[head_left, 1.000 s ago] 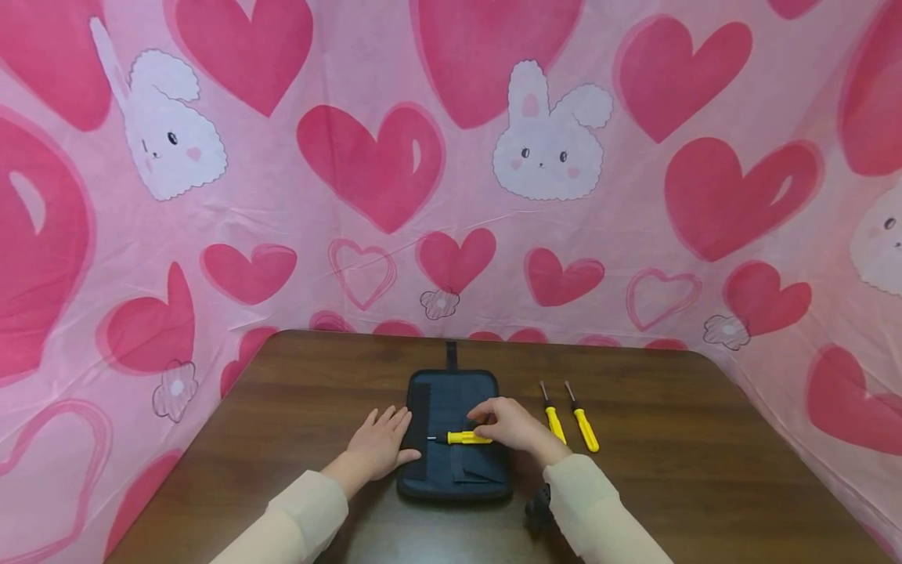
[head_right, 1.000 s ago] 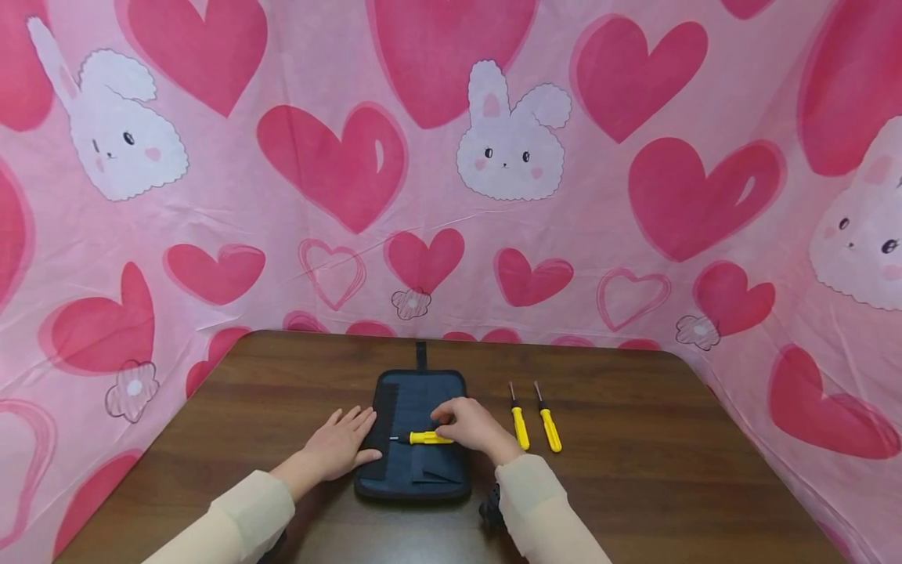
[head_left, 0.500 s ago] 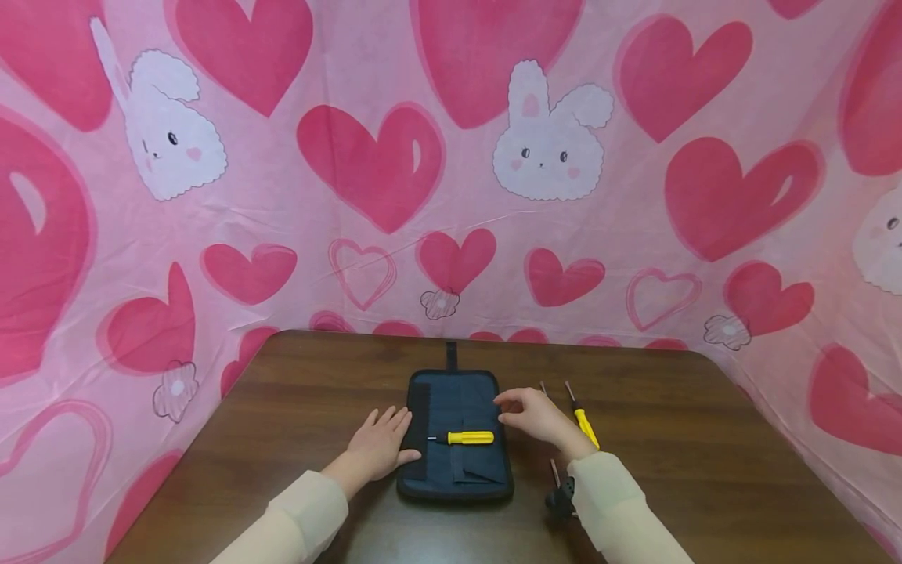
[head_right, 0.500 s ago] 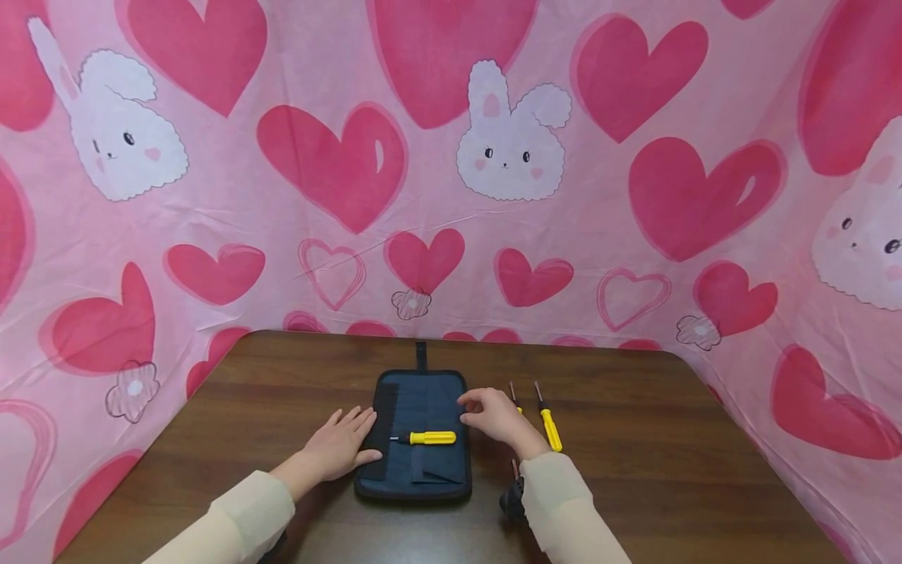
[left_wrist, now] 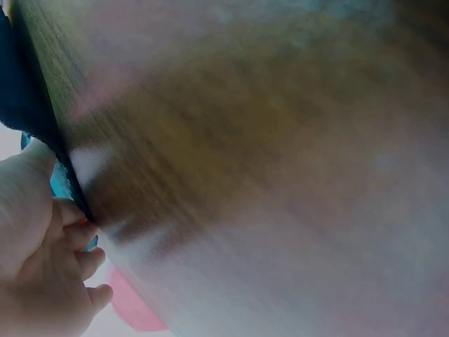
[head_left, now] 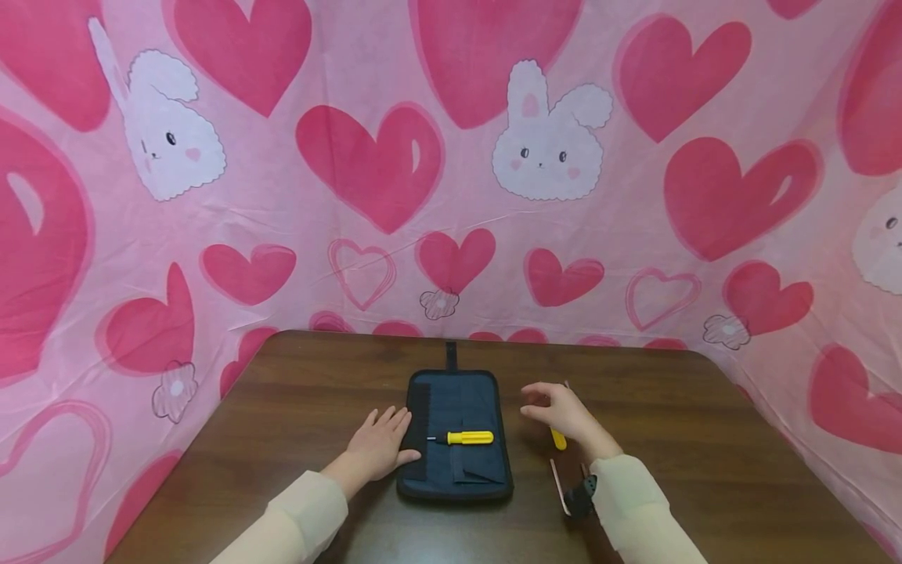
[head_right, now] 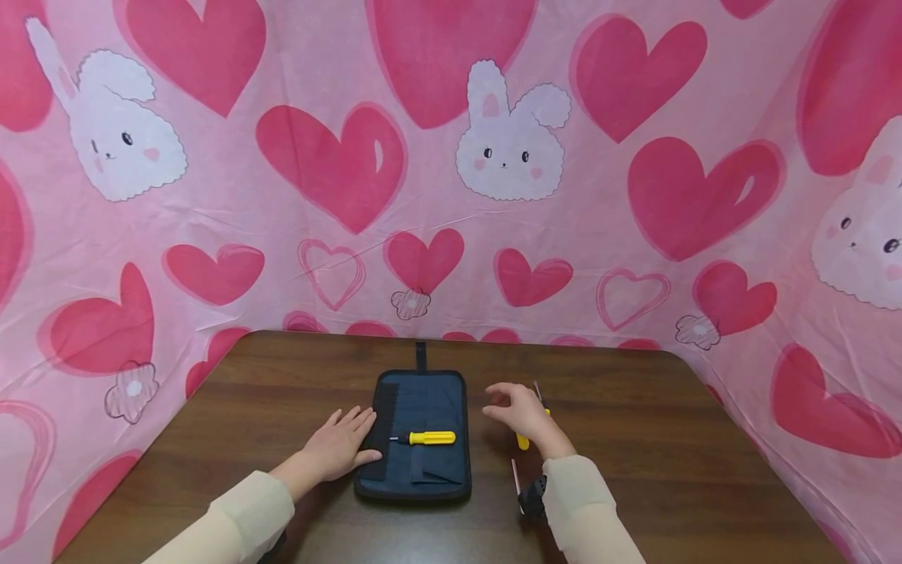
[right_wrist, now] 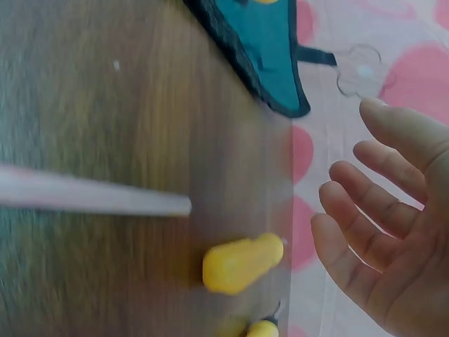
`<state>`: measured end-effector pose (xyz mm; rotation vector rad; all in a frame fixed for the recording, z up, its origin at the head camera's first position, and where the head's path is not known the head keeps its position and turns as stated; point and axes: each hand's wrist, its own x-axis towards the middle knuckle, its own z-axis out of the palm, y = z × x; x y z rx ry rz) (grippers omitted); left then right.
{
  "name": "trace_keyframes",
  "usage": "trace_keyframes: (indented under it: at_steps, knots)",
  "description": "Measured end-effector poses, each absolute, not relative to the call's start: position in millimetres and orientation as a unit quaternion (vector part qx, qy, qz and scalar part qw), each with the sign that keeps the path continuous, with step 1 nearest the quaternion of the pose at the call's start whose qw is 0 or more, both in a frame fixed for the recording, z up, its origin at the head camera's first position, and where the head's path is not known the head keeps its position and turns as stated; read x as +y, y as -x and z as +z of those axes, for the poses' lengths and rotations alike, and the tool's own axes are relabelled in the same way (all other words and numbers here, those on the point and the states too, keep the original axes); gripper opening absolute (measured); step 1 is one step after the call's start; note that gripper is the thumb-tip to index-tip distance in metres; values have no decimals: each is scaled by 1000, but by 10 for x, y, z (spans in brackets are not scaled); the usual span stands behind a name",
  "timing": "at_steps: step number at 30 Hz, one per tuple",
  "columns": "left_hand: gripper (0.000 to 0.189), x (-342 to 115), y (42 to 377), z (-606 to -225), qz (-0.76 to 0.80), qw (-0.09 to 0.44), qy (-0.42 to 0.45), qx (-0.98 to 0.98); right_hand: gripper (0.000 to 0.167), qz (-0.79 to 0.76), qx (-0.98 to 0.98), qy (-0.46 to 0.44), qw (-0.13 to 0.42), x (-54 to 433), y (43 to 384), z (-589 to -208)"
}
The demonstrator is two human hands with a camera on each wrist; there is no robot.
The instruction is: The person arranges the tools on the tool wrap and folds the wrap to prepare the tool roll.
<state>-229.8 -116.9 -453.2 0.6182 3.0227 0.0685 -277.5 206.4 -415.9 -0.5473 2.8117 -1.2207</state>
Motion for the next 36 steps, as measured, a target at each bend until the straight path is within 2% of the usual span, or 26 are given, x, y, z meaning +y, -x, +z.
trace_keyframes:
  at_steps: [9,29,36]
  knots:
    - [70,-1175,2295,-4521,26,26,-200,979,42,-398,908,129,-7,2266,2751,-4158]
    - [71,-1175,2290,-4527,24,25,-206,978,47,-407,912,55,16,2367,2723,-4333]
    - [71,-1178,2282,-4521,29,27,-206,978,49,-392,917,66,29,2347,2715,-4342]
